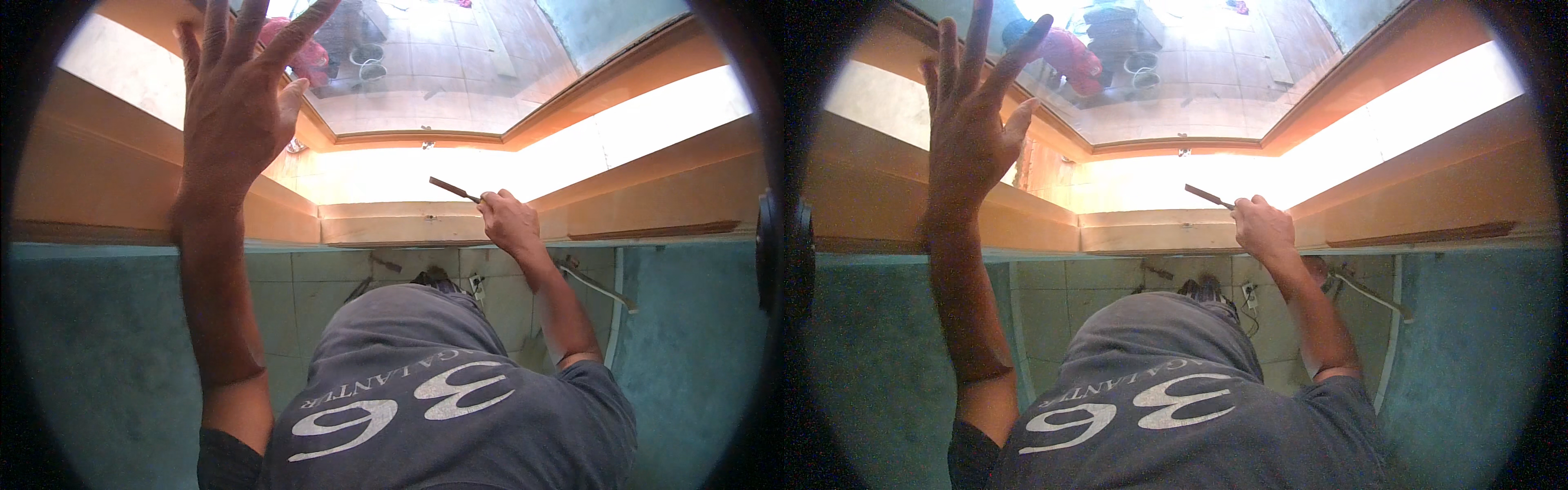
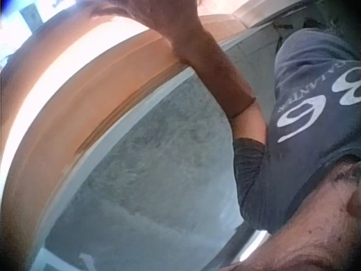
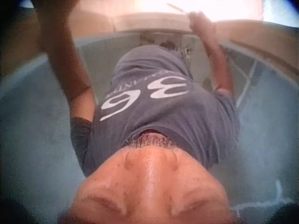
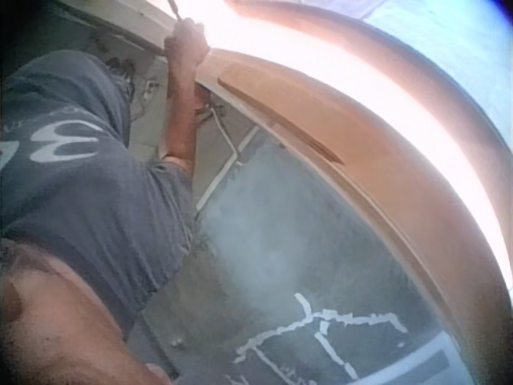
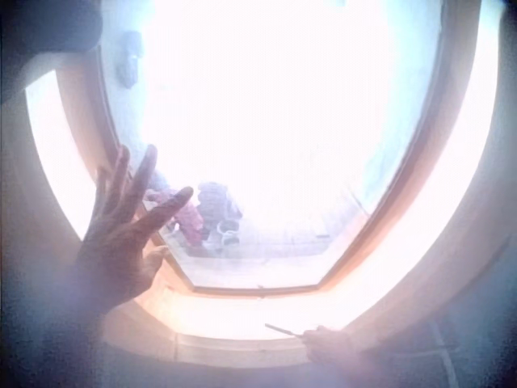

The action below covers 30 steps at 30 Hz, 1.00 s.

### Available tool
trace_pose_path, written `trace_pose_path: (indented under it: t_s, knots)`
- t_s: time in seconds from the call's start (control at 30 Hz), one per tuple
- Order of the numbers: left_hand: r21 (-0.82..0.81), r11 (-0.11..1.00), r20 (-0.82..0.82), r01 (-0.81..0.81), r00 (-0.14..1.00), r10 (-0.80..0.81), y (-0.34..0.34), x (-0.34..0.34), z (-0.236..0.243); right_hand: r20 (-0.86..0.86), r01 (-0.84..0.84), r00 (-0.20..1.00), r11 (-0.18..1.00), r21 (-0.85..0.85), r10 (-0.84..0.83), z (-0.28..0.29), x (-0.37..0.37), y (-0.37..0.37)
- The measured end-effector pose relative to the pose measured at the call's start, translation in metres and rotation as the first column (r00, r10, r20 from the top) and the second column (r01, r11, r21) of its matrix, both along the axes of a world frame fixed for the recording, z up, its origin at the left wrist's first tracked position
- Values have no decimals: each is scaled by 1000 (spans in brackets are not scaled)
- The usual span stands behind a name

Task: The person installs a wooden door frame in a room with tiled floors. They use a power drill to secure the frame, then switch to a manual screwdriver to tighten screws. The person also uses a hammer to adjust the frame and a yellow tool to apply sealant or adhesive to the joints.

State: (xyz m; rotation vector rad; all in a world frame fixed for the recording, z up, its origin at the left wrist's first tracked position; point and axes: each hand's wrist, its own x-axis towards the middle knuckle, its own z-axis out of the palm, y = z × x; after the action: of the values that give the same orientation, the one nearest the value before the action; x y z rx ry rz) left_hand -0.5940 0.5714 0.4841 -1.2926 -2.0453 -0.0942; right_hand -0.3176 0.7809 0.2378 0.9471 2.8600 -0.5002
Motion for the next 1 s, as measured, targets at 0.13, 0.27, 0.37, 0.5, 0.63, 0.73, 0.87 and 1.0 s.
trace_pose_path:
  t_s: [0.13,0.27,0.37,0.5,0.63,0.73,0.87,1.0]
  knots:
    - [13,1000,50,4,999,-4,-3,10,3,-100,30,992,916,-399,-76,-30,7,-28]
    - [25,996,33,85,996,-86,4,6,4,-188,-128,980,926,-354,64,-58,9,-57]
    - [97,957,-59,272,962,-268,5,-2,1,-200,-182,972,933,-310,123,-69,7,-78]
    - [95,953,-53,287,958,-283,4,-3,-2,-179,-195,972,952,-235,154,-75,-5,-96]
    - [18,995,45,97,994,-97,2,2,4,-235,-229,955,951,-208,178,-81,-27,-100]
    - [32,995,81,98,992,-100,4,8,6,-305,-309,915,945,-109,264,-87,-45,-102]
    - [18,999,31,41,999,-42,6,7,4,-309,-399,867,916,39,391,-93,-67,-110]
    - [106,954,-62,280,959,-275,9,-2,3,-315,-419,851,905,73,419,-98,-80,-122]
